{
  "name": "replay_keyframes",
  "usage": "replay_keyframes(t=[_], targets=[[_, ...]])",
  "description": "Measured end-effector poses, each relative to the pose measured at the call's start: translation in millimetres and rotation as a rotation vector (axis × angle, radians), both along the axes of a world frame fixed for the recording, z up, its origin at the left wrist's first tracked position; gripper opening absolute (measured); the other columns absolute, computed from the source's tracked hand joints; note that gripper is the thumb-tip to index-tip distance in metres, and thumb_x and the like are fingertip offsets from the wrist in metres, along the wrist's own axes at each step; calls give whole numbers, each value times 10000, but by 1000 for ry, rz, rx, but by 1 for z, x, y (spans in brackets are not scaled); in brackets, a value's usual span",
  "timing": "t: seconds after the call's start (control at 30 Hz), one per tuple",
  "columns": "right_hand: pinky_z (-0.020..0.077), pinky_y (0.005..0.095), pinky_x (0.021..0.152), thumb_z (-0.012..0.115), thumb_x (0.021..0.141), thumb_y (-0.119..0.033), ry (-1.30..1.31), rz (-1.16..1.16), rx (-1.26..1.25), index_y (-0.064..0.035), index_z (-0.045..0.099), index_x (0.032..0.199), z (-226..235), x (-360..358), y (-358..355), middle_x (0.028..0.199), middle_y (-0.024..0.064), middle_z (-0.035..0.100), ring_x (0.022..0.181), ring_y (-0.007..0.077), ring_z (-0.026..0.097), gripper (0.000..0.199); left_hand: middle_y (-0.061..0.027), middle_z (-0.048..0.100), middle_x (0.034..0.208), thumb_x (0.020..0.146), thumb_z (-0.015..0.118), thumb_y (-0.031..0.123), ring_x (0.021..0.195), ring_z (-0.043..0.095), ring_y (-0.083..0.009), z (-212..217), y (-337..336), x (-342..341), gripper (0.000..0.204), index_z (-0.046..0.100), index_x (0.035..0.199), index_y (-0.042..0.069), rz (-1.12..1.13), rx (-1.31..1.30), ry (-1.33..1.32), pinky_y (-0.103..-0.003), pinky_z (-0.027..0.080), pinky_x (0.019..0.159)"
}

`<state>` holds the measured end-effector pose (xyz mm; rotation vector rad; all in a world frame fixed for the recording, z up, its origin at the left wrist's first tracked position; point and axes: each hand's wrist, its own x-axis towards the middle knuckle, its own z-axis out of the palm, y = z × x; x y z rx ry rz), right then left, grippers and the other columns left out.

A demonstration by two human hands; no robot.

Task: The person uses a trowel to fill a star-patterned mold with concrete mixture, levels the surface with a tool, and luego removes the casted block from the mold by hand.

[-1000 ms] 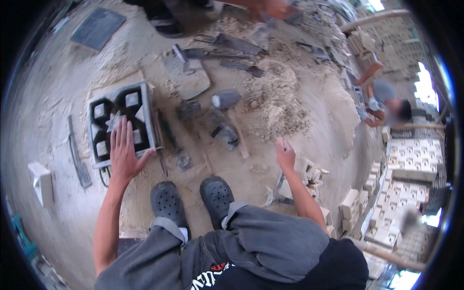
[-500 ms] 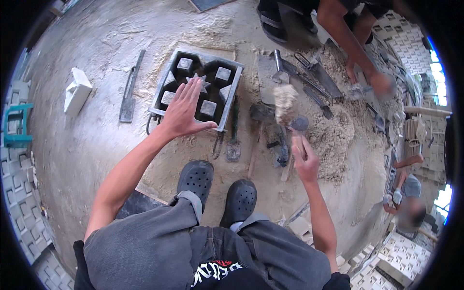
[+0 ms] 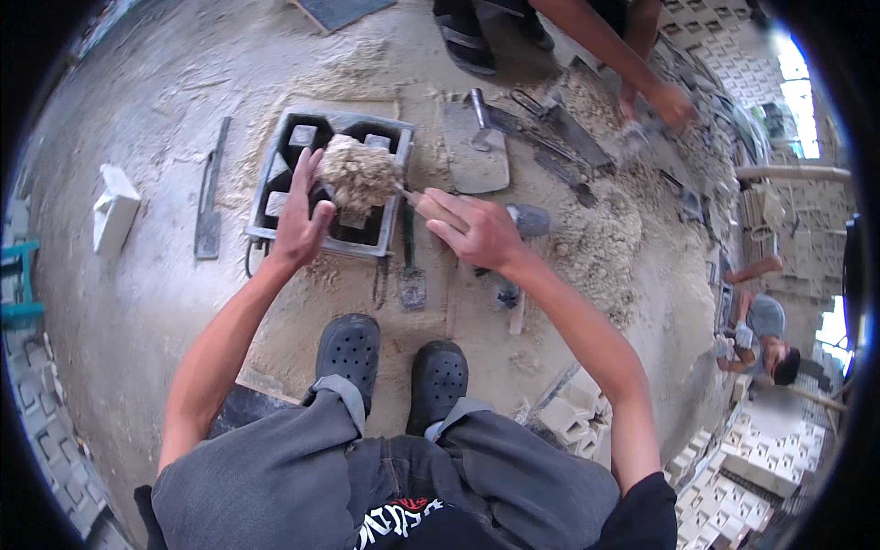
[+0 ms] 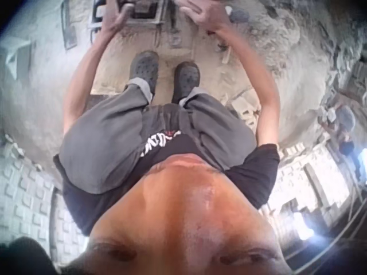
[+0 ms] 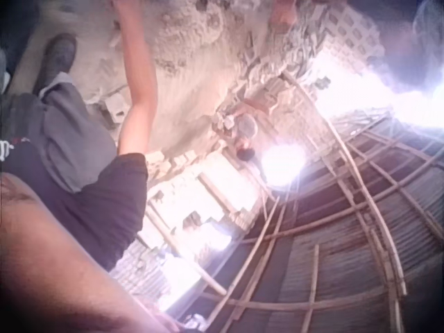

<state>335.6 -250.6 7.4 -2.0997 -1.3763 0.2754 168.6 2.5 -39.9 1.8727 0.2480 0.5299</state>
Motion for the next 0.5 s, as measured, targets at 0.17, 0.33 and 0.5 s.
replay_keyframes(t=[0.17,0.33,0.5], targets=[[535,402,643,692,877,-335,-84,14,-25,-135,629,1290,-3,18,-2,855,128,684,737,325,662,464,-266,339,1522,979,346,653,1424,342,-336,4,-15,0,921,188,1518,-77,25,-49,53,-394,235,1180],[520,374,575,706,863,-339,-178,57,2,-153,635,1290,-3,25,2,829,99,679,680,284,658,471,-209,338,1532,1011,252,619,1413,360,-302,2,-16,-4,846,186,1529,-47,52,-111,100,-406,256,1179],[509,349,549,728,839,-281,-280,112,28,-154,639,1286,-4,27,3,810,73,672,659,242,651,473,-169,501,1399,1062,273,488,1239,558,-252,2,-19,-5,669,341,1466,-40,116,-331,66,-355,464,1021]])
